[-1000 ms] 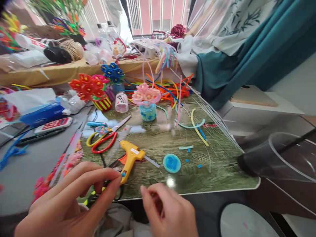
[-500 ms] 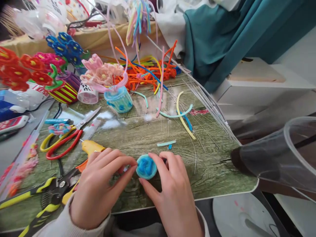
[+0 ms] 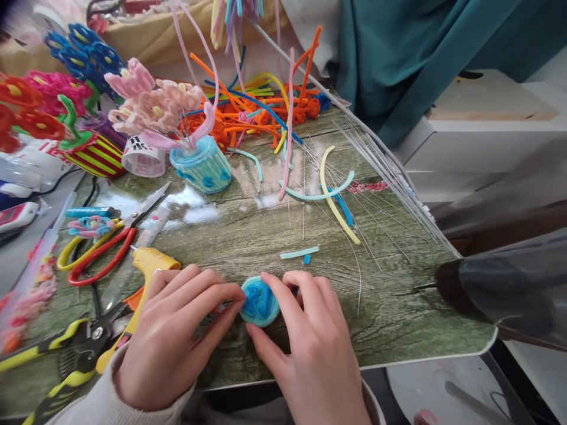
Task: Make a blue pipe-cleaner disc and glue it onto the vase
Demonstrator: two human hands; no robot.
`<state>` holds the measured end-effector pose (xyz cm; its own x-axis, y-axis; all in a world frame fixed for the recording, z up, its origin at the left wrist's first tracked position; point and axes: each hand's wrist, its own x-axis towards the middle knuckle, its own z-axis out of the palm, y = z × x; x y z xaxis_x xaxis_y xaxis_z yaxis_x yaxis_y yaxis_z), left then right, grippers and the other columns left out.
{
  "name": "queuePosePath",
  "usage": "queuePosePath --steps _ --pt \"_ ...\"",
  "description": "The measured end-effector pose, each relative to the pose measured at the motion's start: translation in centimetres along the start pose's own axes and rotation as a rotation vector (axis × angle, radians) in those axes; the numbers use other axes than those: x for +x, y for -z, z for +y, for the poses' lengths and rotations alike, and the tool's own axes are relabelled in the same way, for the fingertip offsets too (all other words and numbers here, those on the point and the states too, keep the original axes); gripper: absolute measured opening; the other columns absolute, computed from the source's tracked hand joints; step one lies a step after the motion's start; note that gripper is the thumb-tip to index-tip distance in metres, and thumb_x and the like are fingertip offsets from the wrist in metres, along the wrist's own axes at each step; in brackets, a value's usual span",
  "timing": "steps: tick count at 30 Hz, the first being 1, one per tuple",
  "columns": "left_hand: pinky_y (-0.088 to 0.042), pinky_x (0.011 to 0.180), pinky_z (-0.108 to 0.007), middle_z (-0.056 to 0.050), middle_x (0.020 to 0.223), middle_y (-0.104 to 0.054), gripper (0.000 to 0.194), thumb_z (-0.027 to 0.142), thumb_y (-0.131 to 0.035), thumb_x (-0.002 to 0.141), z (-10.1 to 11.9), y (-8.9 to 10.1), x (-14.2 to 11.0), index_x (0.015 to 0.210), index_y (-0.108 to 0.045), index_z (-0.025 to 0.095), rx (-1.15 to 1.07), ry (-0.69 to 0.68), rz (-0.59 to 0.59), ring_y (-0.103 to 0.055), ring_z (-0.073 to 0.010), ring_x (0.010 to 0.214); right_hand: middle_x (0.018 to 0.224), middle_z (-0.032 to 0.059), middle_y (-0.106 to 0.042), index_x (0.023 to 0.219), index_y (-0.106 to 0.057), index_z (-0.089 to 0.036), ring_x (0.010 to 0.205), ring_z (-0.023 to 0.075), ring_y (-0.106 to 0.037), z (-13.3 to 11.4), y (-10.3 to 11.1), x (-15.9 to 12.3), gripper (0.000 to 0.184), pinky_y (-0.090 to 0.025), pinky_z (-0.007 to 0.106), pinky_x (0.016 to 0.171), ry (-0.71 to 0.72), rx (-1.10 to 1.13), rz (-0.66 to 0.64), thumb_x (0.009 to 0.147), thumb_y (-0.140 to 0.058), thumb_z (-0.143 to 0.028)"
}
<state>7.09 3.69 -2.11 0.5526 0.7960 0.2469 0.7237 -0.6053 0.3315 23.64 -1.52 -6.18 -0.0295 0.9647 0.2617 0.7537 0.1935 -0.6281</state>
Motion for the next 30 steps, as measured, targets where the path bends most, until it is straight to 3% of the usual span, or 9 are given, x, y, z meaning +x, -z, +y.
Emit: queuePosePath --steps 16,21,26,30 --pt "-0.027 0.066 -0.034 0.002 0.066 -0.062 0.016 0.02 -0.056 0.089 0.3 -0.1 0.4 0.077 -0.066 0.019 0.023 0.026 -0.013 -0.048 -0.0168 0.064 0.105 0.0065 -0.054 0.124 -0.056 -0.02 0.094 0.0231 -0.051 0.2 -0.1 -0.2 0.035 -0.042 0.035 0.083 0.014 -0.01 0.002 0.091 -0.059 -0.031" --pt "-0.028 0.068 -0.034 0.004 0.067 -0.063 0.016 0.02 -0.056 0.09 0.4 0.7 -0.3 0.081 -0.068 0.022 0.067 0.063 0.09 -0.048 -0.0153 0.064 0.104 0.007 -0.055 0.123 -0.056 -0.02 0.095 0.0238 -0.052 0.2 0.0 -0.2 0.035 -0.044 0.037 0.083 0.014 -0.02 0.001 0.091 -0.058 -0.033" --pt "-0.029 0.072 -0.037 0.002 0.065 -0.063 0.026 0.019 -0.046 0.096 0.6 0.5 -1.9 0.094 -0.071 0.025 0.233 -0.021 0.149 -0.049 -0.0161 0.066 0.103 0.0074 -0.056 0.126 -0.055 -0.021 0.093 0.0234 -0.055 0.7 0.0 -0.2 0.039 -0.046 0.037 0.082 0.058 -0.054 -0.012 0.09 -0.06 -0.033" --pt "-0.029 0.072 -0.037 0.003 0.061 -0.061 0.03 0.018 -0.044 0.097 0.7 0.1 -2.1 0.094 -0.073 0.025 0.272 -0.086 0.162 -0.046 -0.0152 0.065 0.101 0.0075 -0.057 0.127 -0.054 -0.022 0.091 0.0229 -0.056 0.8 0.0 -0.2 0.039 -0.047 0.037 0.08 0.059 -0.057 -0.011 0.09 -0.06 -0.033"
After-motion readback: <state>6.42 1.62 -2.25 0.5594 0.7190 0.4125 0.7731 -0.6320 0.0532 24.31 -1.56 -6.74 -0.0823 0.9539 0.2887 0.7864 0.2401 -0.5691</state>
